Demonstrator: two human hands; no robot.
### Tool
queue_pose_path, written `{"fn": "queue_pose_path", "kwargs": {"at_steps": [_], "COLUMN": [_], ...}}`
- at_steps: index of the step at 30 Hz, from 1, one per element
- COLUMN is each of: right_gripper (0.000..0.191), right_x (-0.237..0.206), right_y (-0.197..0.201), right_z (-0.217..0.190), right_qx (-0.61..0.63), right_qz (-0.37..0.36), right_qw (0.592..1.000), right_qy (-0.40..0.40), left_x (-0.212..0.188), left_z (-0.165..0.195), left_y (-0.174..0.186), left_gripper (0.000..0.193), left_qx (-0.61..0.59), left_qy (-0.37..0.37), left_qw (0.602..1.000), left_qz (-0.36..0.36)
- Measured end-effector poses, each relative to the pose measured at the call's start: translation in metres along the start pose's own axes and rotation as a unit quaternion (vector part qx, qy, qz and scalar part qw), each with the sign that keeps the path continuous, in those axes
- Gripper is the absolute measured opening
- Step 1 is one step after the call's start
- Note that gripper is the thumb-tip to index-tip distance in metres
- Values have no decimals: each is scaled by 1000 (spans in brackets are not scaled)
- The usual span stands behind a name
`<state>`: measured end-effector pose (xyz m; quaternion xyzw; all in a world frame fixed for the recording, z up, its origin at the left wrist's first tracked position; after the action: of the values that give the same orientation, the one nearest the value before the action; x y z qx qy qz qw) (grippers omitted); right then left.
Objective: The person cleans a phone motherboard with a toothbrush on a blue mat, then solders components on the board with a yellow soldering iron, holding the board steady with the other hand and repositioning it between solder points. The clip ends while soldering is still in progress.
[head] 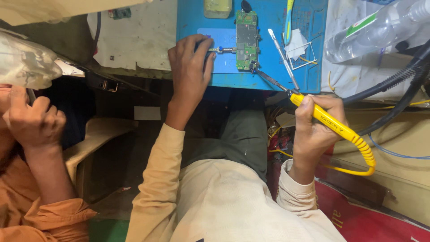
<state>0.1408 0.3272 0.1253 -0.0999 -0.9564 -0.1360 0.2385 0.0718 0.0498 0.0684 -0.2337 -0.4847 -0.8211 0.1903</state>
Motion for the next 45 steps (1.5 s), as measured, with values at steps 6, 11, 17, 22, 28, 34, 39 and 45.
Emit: {"fn": "queue_pose_path", "kwargs": {"at_steps": [6,11,17,22,28,34,39,45], "right_gripper": [22,21,22,25,25,25,24,23], "right_x": [2,1,-1,-5,-7,-6,-4,-4], "right_y": [-5,-4,1,7,8,4,3,6], "right_z": [-3,0,11,15,14,13,10,12], "right_qx": [-19,-42,-2,22,3,0,-35,-18], "right_qz": [-1,-7,14,17,11,12,2,5], "right_qw": [1000,999,999,999,1000,1000,999,999], "right_qy": [-1,13,29,23,20,19,32,27], "left_x": [-3,-2,3,2,1,1,1,0], "left_z": [-5,-8,-11,-8,-9,-9,-9,-9], "left_y": [-5,-4,-4,-1,-3,-3,-2,-2], "left_gripper": [16,13,12,12,13,13,14,14], "left_qx": [2,-12,-21,-17,-9,-13,-14,-14], "left_qy": [26,45,51,46,47,49,47,46], "left_qw": [1000,999,998,999,999,998,999,999], "left_qz": [16,28,21,24,22,20,22,25]}}
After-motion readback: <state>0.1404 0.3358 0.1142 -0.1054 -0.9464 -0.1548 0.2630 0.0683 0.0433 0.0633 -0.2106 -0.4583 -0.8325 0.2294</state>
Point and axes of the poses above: each hand's wrist, its own x-axis towards the middle knuckle, its own y-axis out of the back of the hand, z = x × y, the point moved 8 cm from there along x, towards the middle knuckle, and after that the axes turned 12 degrees about x, right-handed, at the moved point
